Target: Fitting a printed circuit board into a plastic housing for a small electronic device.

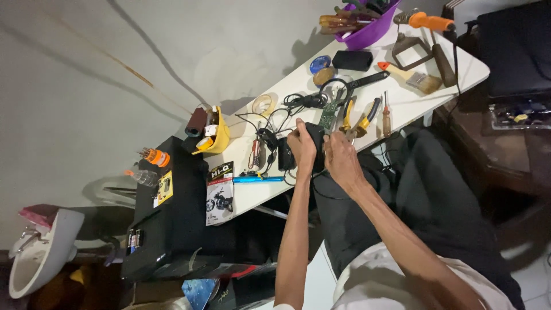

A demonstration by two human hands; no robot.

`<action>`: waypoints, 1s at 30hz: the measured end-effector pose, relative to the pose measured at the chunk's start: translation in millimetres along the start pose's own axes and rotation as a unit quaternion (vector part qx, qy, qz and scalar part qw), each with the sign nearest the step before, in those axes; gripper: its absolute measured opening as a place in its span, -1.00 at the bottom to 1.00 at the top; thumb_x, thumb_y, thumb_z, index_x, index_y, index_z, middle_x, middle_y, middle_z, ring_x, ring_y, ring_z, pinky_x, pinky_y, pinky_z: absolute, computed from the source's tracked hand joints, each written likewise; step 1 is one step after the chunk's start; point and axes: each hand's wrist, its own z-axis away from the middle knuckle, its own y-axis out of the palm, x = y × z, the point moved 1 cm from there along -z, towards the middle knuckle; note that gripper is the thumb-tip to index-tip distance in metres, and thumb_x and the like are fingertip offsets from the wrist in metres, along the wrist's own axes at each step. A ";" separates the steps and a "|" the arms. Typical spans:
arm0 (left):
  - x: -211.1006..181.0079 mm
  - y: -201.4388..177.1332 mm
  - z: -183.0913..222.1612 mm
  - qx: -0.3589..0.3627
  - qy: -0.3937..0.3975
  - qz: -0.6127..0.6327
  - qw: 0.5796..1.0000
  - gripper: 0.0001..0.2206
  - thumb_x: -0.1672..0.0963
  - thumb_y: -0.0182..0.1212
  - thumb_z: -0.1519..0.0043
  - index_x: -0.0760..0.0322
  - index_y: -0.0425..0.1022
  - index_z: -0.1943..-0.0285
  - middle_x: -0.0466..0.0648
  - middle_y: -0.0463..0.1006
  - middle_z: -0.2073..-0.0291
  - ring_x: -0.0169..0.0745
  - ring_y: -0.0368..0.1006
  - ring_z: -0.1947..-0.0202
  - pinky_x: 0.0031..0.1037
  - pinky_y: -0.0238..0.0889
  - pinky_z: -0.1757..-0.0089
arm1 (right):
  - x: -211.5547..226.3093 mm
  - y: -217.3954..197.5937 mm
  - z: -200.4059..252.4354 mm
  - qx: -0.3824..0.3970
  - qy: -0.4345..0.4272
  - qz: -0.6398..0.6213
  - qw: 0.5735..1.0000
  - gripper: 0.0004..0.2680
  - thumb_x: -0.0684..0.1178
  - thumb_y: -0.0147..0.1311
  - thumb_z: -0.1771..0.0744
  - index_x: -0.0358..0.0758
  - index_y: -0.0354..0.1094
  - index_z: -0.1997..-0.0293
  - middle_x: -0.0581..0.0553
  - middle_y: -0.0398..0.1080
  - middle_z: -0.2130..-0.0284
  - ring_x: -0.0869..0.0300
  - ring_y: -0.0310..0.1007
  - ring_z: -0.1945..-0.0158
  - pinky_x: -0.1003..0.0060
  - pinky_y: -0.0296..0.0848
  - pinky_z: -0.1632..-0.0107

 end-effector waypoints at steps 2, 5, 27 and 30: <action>4.8 -1.9 -3.5 -0.001 0.007 -0.004 1.000 -0.45 -0.09 -0.08 -0.42 0.13 0.20 0.67 -0.12 0.07 0.77 -0.31 0.02 0.65 -0.32 -0.02 0.39 | -9.8 13.3 9.0 -0.021 0.002 -0.011 1.000 -0.81 0.13 0.11 -0.43 0.01 0.27 0.30 0.08 0.25 0.50 0.19 0.11 0.49 0.26 0.06 0.33; 18.9 0.7 -13.1 -0.007 0.006 -0.014 1.000 -0.44 -0.10 -0.05 -0.39 0.21 0.24 0.68 -0.04 0.11 0.77 -0.21 0.06 0.62 -0.26 0.02 0.36 | -16.3 27.6 16.4 -0.048 0.025 0.005 0.999 -0.84 0.18 0.11 -0.42 0.05 0.31 0.24 0.11 0.30 0.44 0.21 0.16 0.44 0.26 0.11 0.27; 1.2 0.2 -2.4 0.010 0.006 0.006 1.000 -0.44 -0.10 -0.06 -0.41 0.10 0.17 0.70 -0.16 0.06 0.80 -0.33 0.01 0.70 -0.36 0.00 0.42 | -4.4 1.6 4.0 0.014 0.001 0.019 1.000 -0.79 0.03 0.14 -0.38 -0.13 0.22 0.40 -0.11 0.24 0.55 -0.05 0.17 0.54 0.13 0.03 0.42; -9.4 -3.1 0.5 0.005 -0.002 -0.006 1.000 -0.46 -0.10 -0.04 -0.38 0.09 0.14 0.70 -0.16 0.04 0.79 -0.30 -0.04 0.67 -0.32 -0.04 0.43 | -7.1 -3.0 1.2 0.036 -0.007 0.023 0.999 -0.79 0.07 0.12 -0.40 -0.12 0.29 0.39 -0.06 0.25 0.59 -0.02 0.13 0.59 0.11 0.03 0.46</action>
